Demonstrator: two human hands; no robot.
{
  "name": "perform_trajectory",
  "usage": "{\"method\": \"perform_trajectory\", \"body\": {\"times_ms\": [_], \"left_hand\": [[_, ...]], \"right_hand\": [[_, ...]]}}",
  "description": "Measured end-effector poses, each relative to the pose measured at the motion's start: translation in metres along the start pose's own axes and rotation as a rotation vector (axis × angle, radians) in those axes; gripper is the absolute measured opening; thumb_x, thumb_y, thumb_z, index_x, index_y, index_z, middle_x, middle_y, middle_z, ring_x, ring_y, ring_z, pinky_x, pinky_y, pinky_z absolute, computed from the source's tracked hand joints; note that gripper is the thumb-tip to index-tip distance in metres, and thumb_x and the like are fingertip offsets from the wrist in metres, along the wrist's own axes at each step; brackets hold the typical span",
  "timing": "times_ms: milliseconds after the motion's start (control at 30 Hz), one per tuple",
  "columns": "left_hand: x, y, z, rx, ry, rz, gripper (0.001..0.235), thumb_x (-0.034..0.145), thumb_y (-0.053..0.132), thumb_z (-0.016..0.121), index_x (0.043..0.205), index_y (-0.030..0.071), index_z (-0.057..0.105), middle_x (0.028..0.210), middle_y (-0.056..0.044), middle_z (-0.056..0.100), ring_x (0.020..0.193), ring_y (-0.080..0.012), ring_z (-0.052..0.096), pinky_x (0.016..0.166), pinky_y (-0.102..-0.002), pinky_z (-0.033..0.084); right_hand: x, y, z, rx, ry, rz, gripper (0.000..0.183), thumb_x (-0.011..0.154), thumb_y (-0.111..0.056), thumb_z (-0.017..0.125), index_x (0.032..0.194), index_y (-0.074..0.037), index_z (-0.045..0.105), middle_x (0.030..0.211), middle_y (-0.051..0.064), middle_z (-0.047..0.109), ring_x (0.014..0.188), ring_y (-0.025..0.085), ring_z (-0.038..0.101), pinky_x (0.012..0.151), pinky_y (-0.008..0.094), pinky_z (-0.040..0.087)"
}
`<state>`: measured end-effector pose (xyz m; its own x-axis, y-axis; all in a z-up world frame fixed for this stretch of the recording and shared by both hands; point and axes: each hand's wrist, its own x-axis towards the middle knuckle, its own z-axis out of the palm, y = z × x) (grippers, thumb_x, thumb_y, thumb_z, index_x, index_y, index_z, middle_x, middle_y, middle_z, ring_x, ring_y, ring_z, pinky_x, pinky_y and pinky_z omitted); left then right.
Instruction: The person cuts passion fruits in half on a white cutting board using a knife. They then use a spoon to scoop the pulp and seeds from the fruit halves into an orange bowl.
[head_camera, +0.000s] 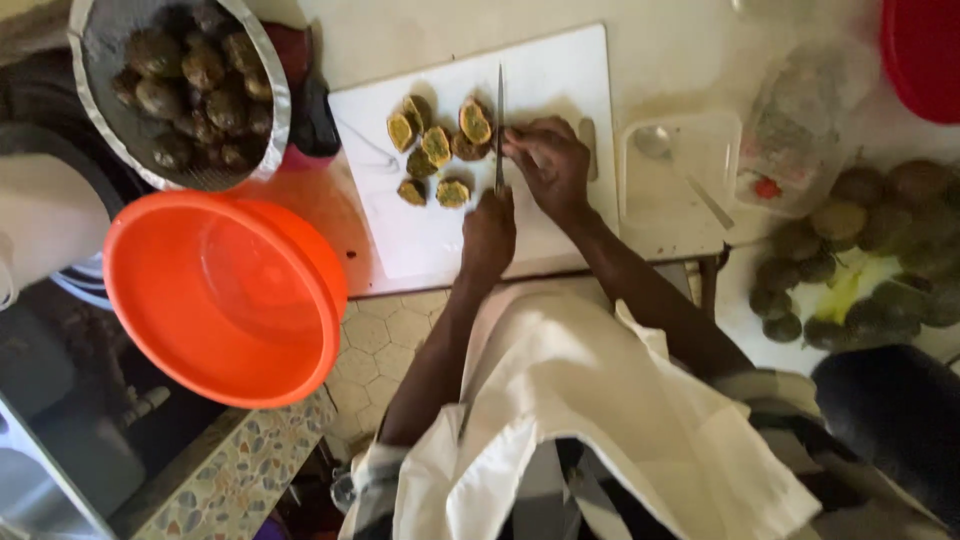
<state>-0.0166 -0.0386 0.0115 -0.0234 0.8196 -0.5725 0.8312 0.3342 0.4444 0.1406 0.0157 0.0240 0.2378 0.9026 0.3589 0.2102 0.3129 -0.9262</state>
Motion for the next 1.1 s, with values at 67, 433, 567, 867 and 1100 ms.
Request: {"method": "perform_trajectory", "body": {"times_ms": [67, 433, 567, 867, 1100], "left_hand": [[0.02, -0.007, 0.007, -0.017, -0.036, -0.037, 0.056, 0.12, 0.06, 0.047, 0.115, 0.009, 0.069, 0.098, -0.031, 0.083, 0.107, -0.0565, 0.082, 0.09, -0.069, 0.066], [-0.039, -0.04, 0.014, -0.15, 0.063, 0.271, 0.042, 0.122, 0.034, 0.052, 0.096, 0.004, 0.066, 0.081, -0.027, 0.074, 0.079, -0.0628, 0.07, 0.065, -0.069, 0.048], [-0.067, -0.089, 0.039, 0.534, 0.088, 0.494, 0.035, 0.095, 0.004, 0.062, 0.13, 0.008, 0.067, 0.112, -0.013, 0.069, 0.07, -0.0358, 0.073, 0.056, -0.05, 0.06], [-0.11, -0.077, -0.066, -0.113, 0.137, 0.2, 0.034, 0.121, 0.038, 0.055, 0.112, 0.008, 0.068, 0.082, -0.023, 0.077, 0.072, -0.052, 0.073, 0.061, -0.061, 0.049], [-0.066, -0.14, -0.045, -0.01, 0.745, -0.105, 0.02, 0.11, 0.023, 0.072, 0.12, 0.006, 0.068, 0.094, -0.02, 0.08, 0.087, -0.0478, 0.081, 0.074, -0.06, 0.064]], "right_hand": [[0.003, 0.002, -0.002, -0.044, -0.031, 0.016, 0.018, 0.11, -0.024, 0.091, 0.112, -0.006, 0.09, 0.106, 0.016, 0.079, 0.103, 0.042, 0.08, 0.095, 0.052, 0.061], [0.006, -0.026, -0.003, -0.047, -0.014, -0.038, 0.015, 0.108, -0.003, 0.091, 0.122, 0.0, 0.086, 0.114, 0.016, 0.077, 0.108, 0.029, 0.074, 0.091, 0.042, 0.066], [0.015, -0.026, -0.002, -0.102, -0.014, 0.058, 0.023, 0.113, -0.025, 0.084, 0.121, -0.003, 0.087, 0.116, 0.014, 0.084, 0.111, 0.026, 0.076, 0.098, 0.041, 0.063], [0.009, -0.019, -0.013, -0.182, -0.092, 0.067, 0.046, 0.126, -0.041, 0.057, 0.145, -0.003, 0.073, 0.138, 0.015, 0.079, 0.126, 0.032, 0.074, 0.109, 0.045, 0.059], [0.013, -0.083, -0.04, -0.156, -0.132, 0.034, 0.045, 0.124, -0.027, 0.07, 0.161, -0.002, 0.063, 0.154, 0.022, 0.068, 0.136, 0.046, 0.069, 0.111, 0.054, 0.059]]}}
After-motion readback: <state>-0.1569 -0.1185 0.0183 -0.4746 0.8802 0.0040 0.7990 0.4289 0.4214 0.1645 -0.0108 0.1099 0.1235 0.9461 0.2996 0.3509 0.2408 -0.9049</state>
